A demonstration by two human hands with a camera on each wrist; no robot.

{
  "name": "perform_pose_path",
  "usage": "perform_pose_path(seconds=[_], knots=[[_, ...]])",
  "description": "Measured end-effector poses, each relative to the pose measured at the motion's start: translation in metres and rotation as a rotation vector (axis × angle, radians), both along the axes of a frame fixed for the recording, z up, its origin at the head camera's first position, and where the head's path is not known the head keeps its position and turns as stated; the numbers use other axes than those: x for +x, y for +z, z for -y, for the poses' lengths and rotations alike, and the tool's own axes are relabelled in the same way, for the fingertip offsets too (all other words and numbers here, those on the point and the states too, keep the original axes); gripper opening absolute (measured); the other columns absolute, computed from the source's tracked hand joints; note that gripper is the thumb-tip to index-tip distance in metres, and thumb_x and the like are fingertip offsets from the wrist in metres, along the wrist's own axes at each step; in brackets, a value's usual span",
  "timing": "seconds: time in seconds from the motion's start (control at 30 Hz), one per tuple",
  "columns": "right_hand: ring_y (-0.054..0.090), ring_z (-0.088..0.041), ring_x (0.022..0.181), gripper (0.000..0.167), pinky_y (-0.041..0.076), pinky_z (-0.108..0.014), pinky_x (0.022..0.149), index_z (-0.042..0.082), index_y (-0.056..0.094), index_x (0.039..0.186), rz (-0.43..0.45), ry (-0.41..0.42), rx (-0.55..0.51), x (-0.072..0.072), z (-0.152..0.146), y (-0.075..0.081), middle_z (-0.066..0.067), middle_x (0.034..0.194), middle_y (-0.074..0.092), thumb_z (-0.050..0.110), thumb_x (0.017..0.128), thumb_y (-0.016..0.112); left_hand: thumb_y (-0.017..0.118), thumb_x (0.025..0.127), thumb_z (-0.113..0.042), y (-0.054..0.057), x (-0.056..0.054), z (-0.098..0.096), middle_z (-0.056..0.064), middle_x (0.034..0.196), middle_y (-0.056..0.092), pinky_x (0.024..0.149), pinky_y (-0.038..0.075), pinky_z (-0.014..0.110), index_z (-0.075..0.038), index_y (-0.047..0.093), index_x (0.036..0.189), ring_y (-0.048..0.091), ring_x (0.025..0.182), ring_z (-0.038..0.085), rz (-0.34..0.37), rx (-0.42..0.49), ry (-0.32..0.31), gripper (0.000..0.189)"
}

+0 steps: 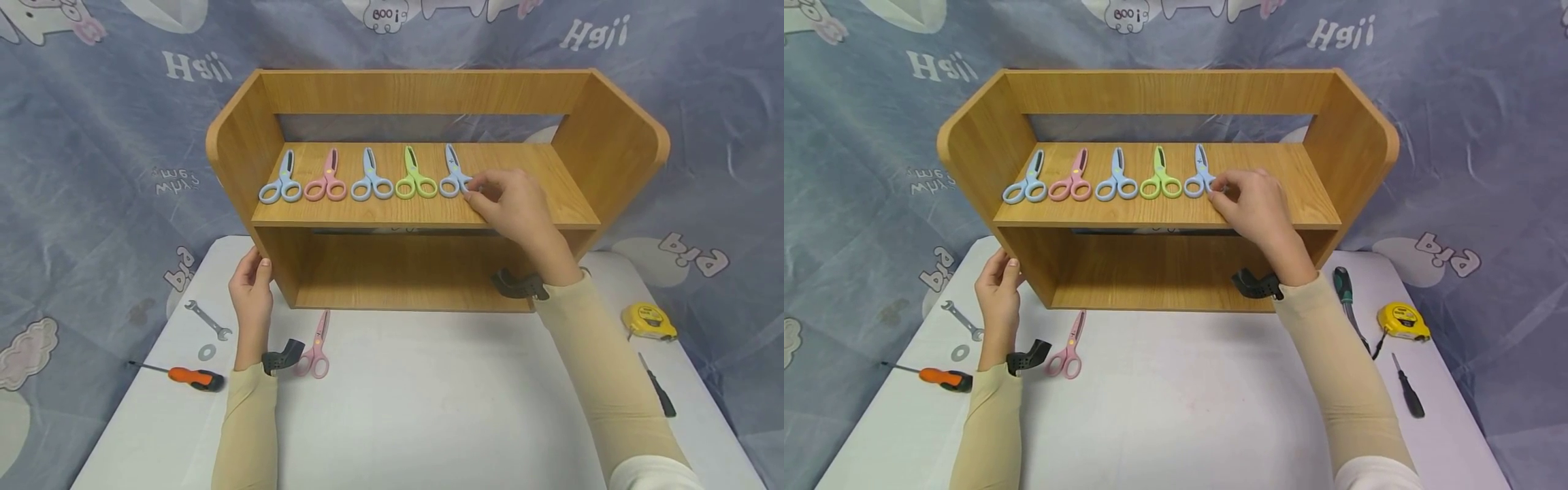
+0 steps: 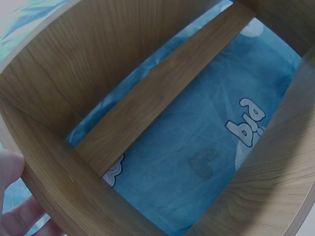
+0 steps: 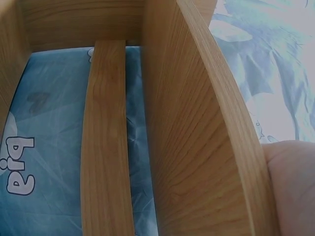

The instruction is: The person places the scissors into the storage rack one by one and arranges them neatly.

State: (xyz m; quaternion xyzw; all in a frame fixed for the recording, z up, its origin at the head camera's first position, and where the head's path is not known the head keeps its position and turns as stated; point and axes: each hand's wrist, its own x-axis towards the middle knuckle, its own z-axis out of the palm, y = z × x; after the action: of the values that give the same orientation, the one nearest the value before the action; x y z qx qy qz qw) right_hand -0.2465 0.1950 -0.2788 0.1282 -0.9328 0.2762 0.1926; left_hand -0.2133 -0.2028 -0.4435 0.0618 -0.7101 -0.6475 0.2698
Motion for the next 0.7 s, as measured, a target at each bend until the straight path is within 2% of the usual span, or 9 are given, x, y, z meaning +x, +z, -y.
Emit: perform_pose_path(seconds=[0.23, 0.47, 0.57, 0.7], knots=[[0.065, -0.032, 0.09, 0.023, 0.045, -0.042, 0.075, 0.005, 0.075, 0.104, 0.0, -0.02, -0.003, 0.002, 0.001, 0.0, -0.019, 0.094, 0.075, 0.024, 0.094, 0.069, 0.052, 0.106, -0.016, 0.001, 0.0, 0.0, 0.008, 0.139, 0.065, 0.103, 0.056, 0.024, -0.014, 0.058, 0.144, 0.063, 0.126, 0.015, 0.002, 0.004, -0.006, 0.039], [0.063, -0.032, 0.092, 0.026, 0.044, -0.041, 0.076, 0.005, 0.075, 0.108, -0.022, -0.038, -0.019, 0.004, 0.001, -0.001, -0.019, 0.098, 0.075, 0.026, 0.093, 0.071, 0.052, 0.106, -0.017, 0.002, 0.002, 0.0, 0.008, 0.14, 0.064, 0.103, 0.056, 0.024, -0.015, 0.058, 0.145, 0.062, 0.128, 0.019, 0.016, 0.001, 0.0, 0.039], [0.063, -0.033, 0.091, 0.026, 0.044, -0.04, 0.075, 0.002, 0.075, 0.105, -0.147, -0.035, -0.052, 0.004, 0.0, -0.007, -0.019, 0.098, 0.075, 0.024, 0.09, 0.073, 0.052, 0.106, -0.018, 0.003, 0.002, 0.0, 0.008, 0.14, 0.064, 0.104, 0.055, 0.026, -0.016, 0.058, 0.145, 0.061, 0.13, 0.02, 0.031, -0.001, 0.006, 0.039], [0.064, -0.033, 0.088, 0.018, 0.045, -0.032, 0.076, -0.002, 0.075, 0.094, -0.414, 0.025, -0.16, 0.008, -0.002, -0.02, -0.02, 0.094, 0.076, 0.013, 0.086, 0.074, 0.052, 0.107, -0.019, 0.002, 0.001, 0.0, 0.008, 0.141, 0.064, 0.106, 0.055, 0.028, -0.017, 0.058, 0.145, 0.061, 0.131, 0.021, 0.036, -0.002, 0.007, 0.039]])
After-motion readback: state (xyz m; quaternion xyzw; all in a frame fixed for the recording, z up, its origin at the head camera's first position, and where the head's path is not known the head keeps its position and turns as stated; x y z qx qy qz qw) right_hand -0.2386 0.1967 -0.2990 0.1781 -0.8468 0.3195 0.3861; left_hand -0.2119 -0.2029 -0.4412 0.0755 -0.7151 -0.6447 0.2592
